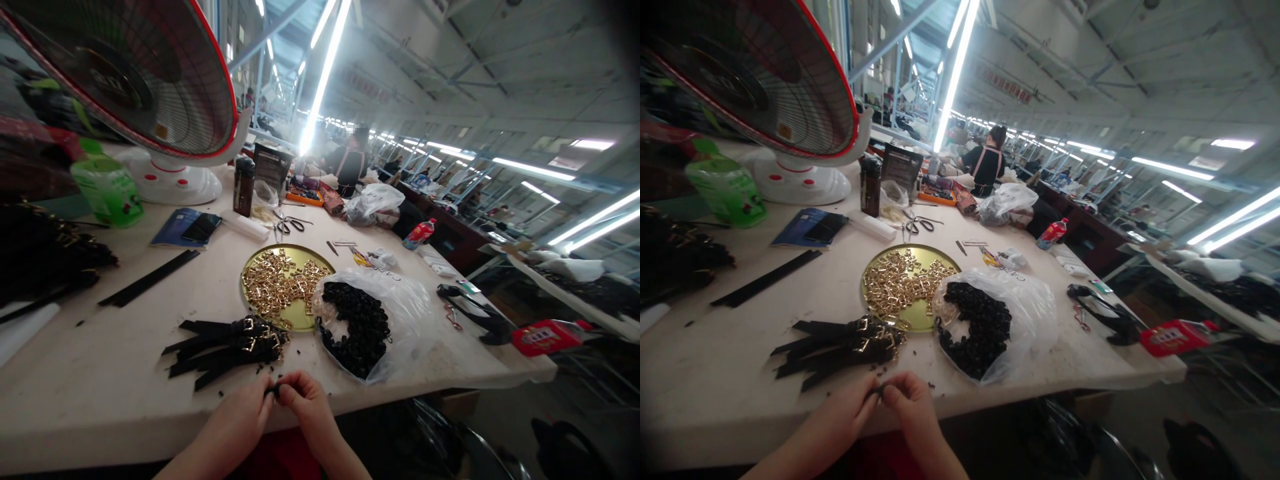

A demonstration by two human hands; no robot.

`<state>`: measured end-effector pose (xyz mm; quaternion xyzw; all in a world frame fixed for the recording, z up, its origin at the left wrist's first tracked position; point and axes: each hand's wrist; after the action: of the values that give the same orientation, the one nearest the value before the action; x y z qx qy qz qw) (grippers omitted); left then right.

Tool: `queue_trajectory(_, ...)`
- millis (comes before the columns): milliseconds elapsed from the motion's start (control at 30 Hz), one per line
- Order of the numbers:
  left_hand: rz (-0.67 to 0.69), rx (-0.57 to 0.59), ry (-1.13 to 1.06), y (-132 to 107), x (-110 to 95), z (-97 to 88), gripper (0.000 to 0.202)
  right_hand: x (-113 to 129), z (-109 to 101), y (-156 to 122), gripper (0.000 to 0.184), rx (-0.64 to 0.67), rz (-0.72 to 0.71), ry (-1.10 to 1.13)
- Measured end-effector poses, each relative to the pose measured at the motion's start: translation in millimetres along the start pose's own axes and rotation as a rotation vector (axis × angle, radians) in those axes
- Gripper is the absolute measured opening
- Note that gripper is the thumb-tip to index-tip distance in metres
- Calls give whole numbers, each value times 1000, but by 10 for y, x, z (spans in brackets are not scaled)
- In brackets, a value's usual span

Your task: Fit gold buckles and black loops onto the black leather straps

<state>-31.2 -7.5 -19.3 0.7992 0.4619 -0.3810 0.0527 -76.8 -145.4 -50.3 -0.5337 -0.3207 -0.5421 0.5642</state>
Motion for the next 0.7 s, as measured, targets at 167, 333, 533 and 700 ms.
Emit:
queue_trajectory(167, 62, -12, -181, -4, -13, -49, 12, 5, -33, 31, 24, 54, 61, 87)
queue_trajectory(333, 2, 39, -300, 2, 84, -125, 17, 76, -84, 58, 22, 16, 41, 98)
queue_trajectory(533, -39, 30, -368, 11, 134, -98, 15, 65, -65, 55, 22, -22, 71, 189)
queue_trajectory(700, 12, -38, -268, 30, 144, -25, 15, -23, 32, -8, 21, 10, 96, 268)
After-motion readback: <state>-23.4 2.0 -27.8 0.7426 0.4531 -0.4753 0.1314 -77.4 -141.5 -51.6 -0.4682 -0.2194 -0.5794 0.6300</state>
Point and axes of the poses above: each hand's wrist, its own y-axis towards the middle knuckle, its own z-axis out of the palm, x = y × z, and after that the axes turned 2 degrees about y, right-handed
